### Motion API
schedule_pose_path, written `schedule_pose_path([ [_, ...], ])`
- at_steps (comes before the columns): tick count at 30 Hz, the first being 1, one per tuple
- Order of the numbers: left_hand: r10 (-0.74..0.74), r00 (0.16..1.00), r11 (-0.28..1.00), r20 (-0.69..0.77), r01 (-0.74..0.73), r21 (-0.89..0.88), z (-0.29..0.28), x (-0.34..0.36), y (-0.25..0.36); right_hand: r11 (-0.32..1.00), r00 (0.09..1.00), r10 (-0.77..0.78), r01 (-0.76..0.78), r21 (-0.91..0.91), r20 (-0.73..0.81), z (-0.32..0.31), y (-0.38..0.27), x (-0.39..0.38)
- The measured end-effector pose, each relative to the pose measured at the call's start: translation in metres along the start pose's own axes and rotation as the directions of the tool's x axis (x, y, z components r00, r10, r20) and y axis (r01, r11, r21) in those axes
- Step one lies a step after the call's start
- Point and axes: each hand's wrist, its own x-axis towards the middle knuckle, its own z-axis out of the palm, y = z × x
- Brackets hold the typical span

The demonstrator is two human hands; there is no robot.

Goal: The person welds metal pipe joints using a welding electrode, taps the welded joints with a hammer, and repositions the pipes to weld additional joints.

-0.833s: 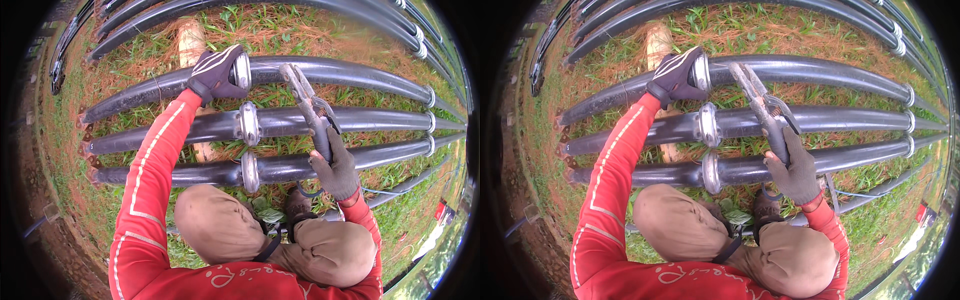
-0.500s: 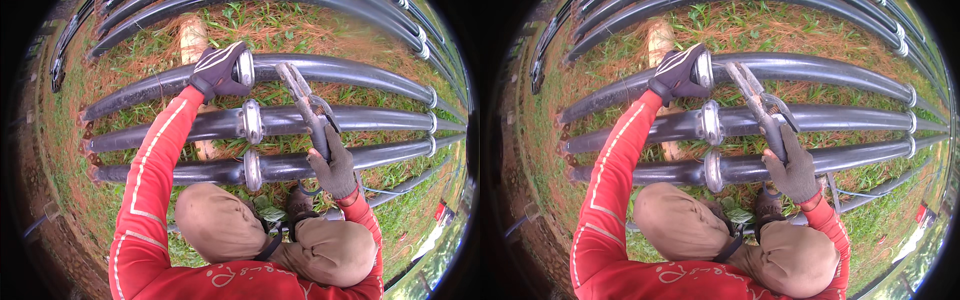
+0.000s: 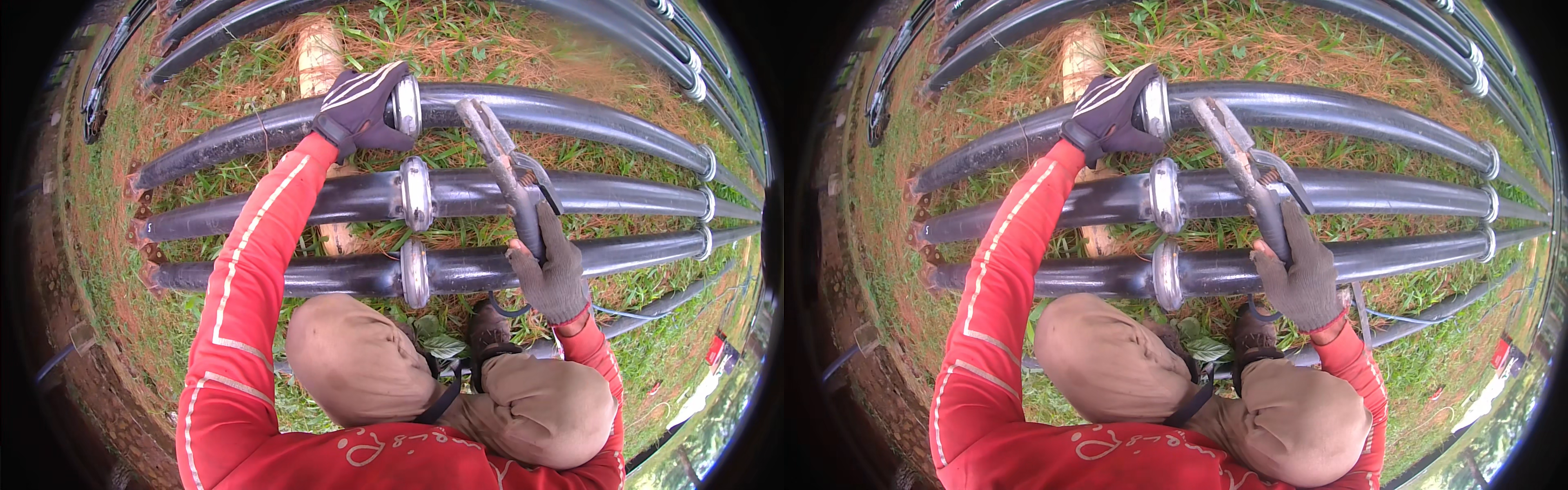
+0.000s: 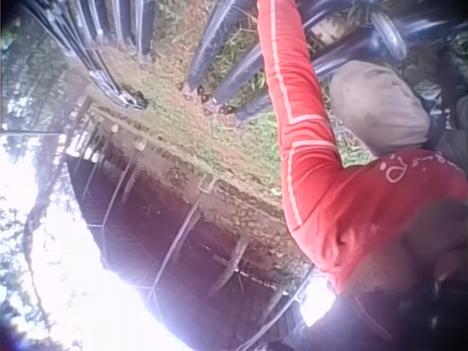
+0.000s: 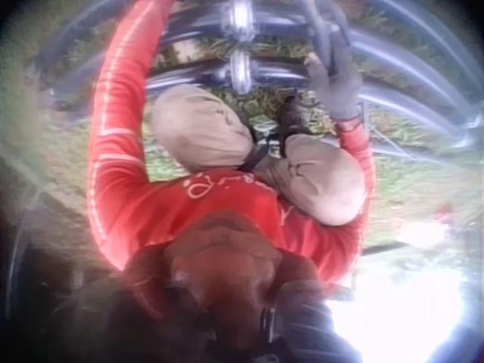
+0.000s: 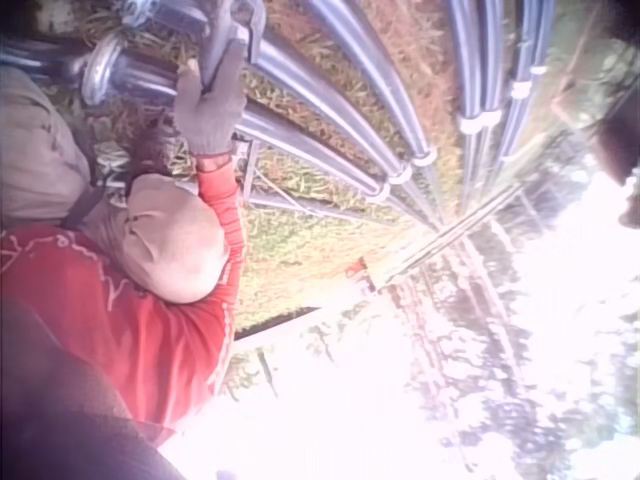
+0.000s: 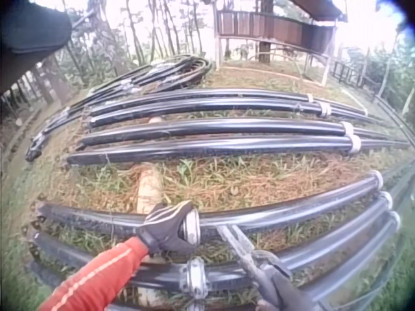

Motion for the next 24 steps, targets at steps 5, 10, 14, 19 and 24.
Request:
schedule_pose_path([
  [5,0.017,0.999,0.999,-0.027,-0.016,0.035,0.003,-0.003,-0.006,0.994,0.999,-0.038,0.039,-0.101,0.01,-0.001,-0.003,0.001],
  [10,0.015,1.0,1.0,-0.013,-0.015,0.018,0.002,-0.001,-0.004,0.991,0.999,-0.037,0.038,-0.127,0.008,-0.002,-0.005,0.001],
  [14,0.042,0.997,0.999,-0.064,-0.041,0.016,0.008,0.002,-0.004,0.979,0.994,-0.109,0.104,-0.173,-0.018,-0.004,0.0,0.0],
  [19,-0.026,0.998,0.999,0.064,0.025,0.022,0.006,0.002,-0.011,0.985,0.998,-0.056,0.057,-0.162,0.013,-0.002,-0.003,0.001],
  [24,-0.015,0.999,0.999,0.028,0.014,0.047,0.001,0.001,-0.005,0.995,1.0,-0.022,0.023,-0.097,0.005,0.0,-0.006,0.002],
])
